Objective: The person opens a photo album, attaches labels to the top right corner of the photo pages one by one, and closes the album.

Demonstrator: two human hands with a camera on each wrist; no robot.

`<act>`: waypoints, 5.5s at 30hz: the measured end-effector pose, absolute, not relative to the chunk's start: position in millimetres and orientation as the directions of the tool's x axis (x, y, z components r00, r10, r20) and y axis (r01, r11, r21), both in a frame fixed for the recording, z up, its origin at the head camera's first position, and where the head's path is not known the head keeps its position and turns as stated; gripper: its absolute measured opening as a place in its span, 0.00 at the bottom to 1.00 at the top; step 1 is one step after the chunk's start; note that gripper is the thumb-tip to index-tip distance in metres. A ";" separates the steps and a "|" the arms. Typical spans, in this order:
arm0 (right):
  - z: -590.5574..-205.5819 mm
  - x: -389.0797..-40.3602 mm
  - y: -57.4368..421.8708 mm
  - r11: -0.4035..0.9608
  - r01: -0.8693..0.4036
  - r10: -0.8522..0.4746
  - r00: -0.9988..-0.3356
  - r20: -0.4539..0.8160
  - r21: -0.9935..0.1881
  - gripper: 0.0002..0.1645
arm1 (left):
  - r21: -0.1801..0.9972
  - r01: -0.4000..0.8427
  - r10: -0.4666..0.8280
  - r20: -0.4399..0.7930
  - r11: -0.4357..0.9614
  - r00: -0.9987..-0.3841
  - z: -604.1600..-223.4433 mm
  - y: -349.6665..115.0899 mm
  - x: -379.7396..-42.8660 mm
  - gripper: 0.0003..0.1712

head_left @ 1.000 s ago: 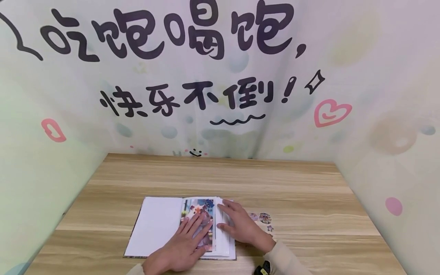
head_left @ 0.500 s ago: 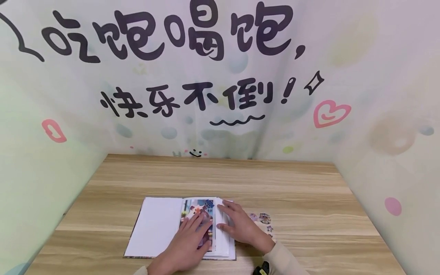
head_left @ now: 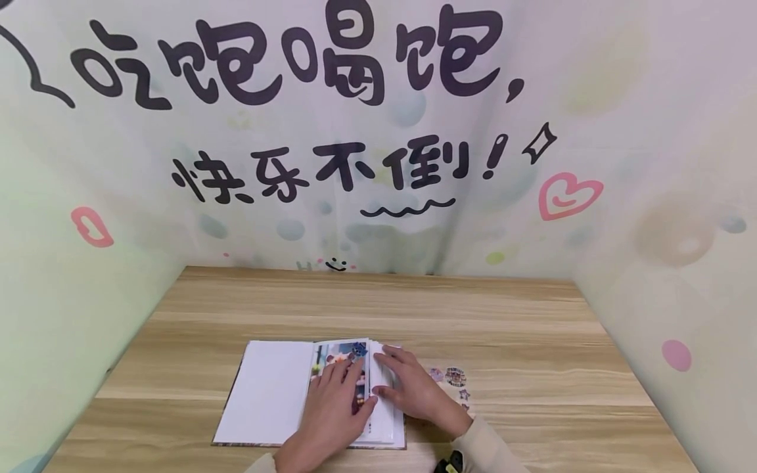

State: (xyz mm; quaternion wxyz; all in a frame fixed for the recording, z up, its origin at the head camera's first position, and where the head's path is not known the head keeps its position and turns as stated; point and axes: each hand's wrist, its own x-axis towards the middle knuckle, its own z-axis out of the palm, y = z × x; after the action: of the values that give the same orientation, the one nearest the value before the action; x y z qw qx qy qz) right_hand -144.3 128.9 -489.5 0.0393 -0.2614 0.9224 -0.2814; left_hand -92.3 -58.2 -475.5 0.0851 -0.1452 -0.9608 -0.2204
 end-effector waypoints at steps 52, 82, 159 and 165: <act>-488.8 -144.6 129.7 0.694 -0.446 -0.500 -0.864 0.068 -0.565 0.36 | 0.696 0.184 0.040 0.218 0.695 -0.975 -420.7 -117.3 -107.9 0.42; -488.6 -146.2 130.1 0.706 -0.435 -0.502 -0.864 0.039 -0.559 0.36 | 0.764 0.132 -0.039 0.201 0.631 -0.979 -421.6 -176.7 -113.7 0.38; -480.1 -160.3 203.5 0.687 -0.452 -0.464 -0.876 0.135 -0.569 0.26 | 0.718 -0.082 -0.079 -0.037 0.691 -0.996 -473.8 -227.0 -128.0 0.38; -483.2 -159.5 212.0 0.704 -0.454 -0.466 -0.876 0.127 -0.546 0.26 | 0.635 -0.039 -0.047 -0.005 0.771 -0.999 -472.7 -224.2 -123.0 0.32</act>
State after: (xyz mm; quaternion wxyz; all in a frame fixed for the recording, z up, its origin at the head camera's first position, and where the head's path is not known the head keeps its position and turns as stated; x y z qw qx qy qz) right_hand -159.5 212.0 -483.2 0.0106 -0.2491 0.9230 -0.2932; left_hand -123.0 -224.2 -472.7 0.0057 0.0228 -0.9410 -0.3375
